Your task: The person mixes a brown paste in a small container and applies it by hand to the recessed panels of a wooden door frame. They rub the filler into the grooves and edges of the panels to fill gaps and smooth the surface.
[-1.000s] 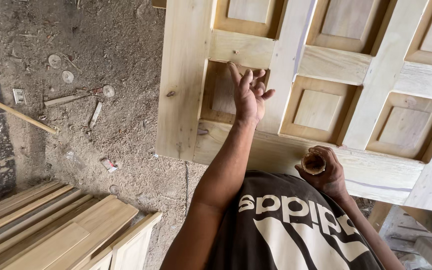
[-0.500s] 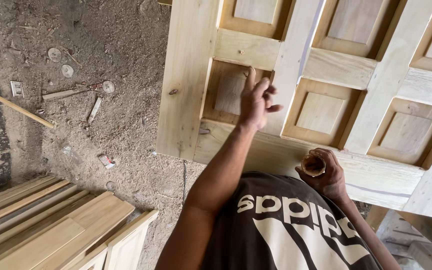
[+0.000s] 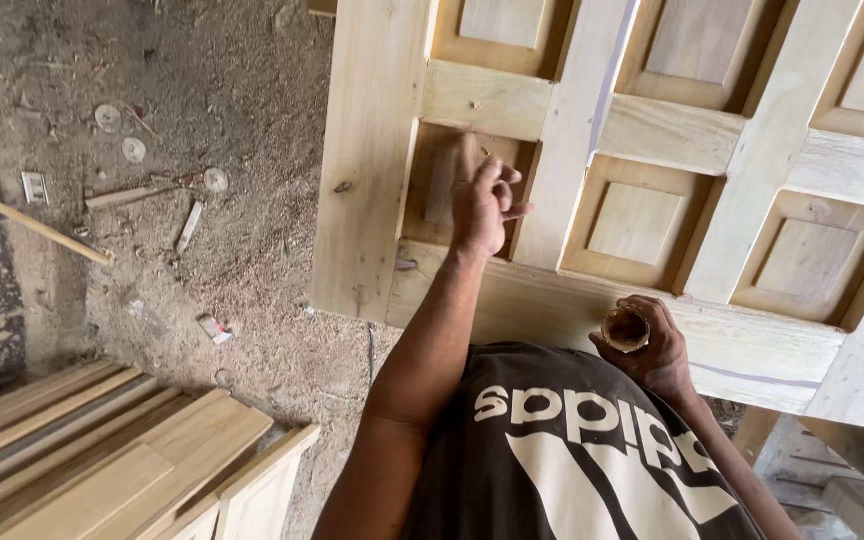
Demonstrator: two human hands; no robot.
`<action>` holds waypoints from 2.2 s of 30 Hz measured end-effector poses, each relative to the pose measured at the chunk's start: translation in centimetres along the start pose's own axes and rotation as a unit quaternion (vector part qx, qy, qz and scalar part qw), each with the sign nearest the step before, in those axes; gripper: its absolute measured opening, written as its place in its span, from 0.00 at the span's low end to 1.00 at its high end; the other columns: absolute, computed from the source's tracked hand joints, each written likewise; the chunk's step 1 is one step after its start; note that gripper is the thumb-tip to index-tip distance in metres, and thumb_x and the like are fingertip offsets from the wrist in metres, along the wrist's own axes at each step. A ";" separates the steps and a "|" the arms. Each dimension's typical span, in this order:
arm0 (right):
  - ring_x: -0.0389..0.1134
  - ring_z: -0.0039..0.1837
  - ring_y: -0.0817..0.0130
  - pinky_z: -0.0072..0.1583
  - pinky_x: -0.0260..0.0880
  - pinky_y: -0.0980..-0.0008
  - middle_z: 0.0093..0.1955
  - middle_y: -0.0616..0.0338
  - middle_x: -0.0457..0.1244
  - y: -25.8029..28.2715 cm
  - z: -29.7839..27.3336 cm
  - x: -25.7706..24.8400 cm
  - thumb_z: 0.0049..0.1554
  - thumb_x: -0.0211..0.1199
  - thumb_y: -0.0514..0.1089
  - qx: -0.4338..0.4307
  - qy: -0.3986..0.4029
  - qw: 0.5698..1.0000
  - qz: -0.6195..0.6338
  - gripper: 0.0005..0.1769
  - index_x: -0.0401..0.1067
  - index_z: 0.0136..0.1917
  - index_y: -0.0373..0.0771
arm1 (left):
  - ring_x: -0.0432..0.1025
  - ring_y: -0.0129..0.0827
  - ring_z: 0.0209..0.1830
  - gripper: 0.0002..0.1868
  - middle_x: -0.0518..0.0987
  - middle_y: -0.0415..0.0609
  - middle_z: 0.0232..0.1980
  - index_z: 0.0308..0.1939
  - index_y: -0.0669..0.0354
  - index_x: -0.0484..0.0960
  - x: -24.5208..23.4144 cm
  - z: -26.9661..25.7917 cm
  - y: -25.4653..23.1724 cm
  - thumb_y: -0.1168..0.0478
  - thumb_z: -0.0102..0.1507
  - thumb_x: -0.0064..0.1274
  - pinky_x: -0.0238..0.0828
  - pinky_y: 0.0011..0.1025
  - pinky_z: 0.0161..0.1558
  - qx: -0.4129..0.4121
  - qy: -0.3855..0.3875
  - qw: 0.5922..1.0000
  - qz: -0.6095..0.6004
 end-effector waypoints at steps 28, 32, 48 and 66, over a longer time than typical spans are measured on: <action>0.72 0.58 0.58 0.58 0.76 0.63 0.58 0.47 0.66 0.1 -0.3 -0.9 0.45 0.80 0.49 0.022 -0.056 0.997 0.054 0.37 0.68 0.62 0.33 | 0.65 0.15 0.16 0.26 0.74 0.60 0.70 0.77 0.51 0.59 0.9 3.5 -2.7 0.62 0.73 0.39 0.67 0.18 0.13 0.095 0.153 0.777 0.603; 0.73 0.58 0.58 0.58 0.76 0.64 0.58 0.47 0.66 -0.3 -0.6 -0.8 0.45 0.79 0.50 0.028 -0.053 0.996 0.071 0.37 0.68 0.62 0.33 | 0.63 0.17 0.16 0.30 0.71 0.61 0.71 0.80 0.49 0.53 3.4 2.3 0.8 0.61 0.73 0.38 0.65 0.19 0.14 0.075 0.219 0.750 0.620; 0.69 0.60 0.52 0.59 0.73 0.59 0.57 0.48 0.66 1.9 1.8 -3.9 0.44 0.79 0.47 -0.028 -0.108 0.993 0.029 0.35 0.68 0.60 0.34 | 0.71 0.27 0.21 0.19 0.87 0.53 0.51 0.65 0.53 0.78 7.6 -5.5 0.4 0.61 0.72 0.41 0.68 0.25 0.17 0.064 0.301 0.677 0.669; 0.65 0.66 0.54 0.65 0.63 0.52 0.58 0.57 0.66 5.1 4.5 -4.7 0.48 0.72 0.44 -0.120 -0.060 0.987 -0.087 0.24 0.71 0.57 0.41 | 0.80 0.43 0.38 0.19 0.83 0.55 0.40 0.60 0.50 0.79 13.6 -16.0 4.4 0.59 0.65 0.45 0.78 0.43 0.48 -0.007 0.422 0.550 0.721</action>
Point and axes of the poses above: each hand's wrist, its own z-axis towards the middle knuckle, its own x-axis out of the palm, y = z × x, the point moved 9 cm from there along z, towards the middle knuckle
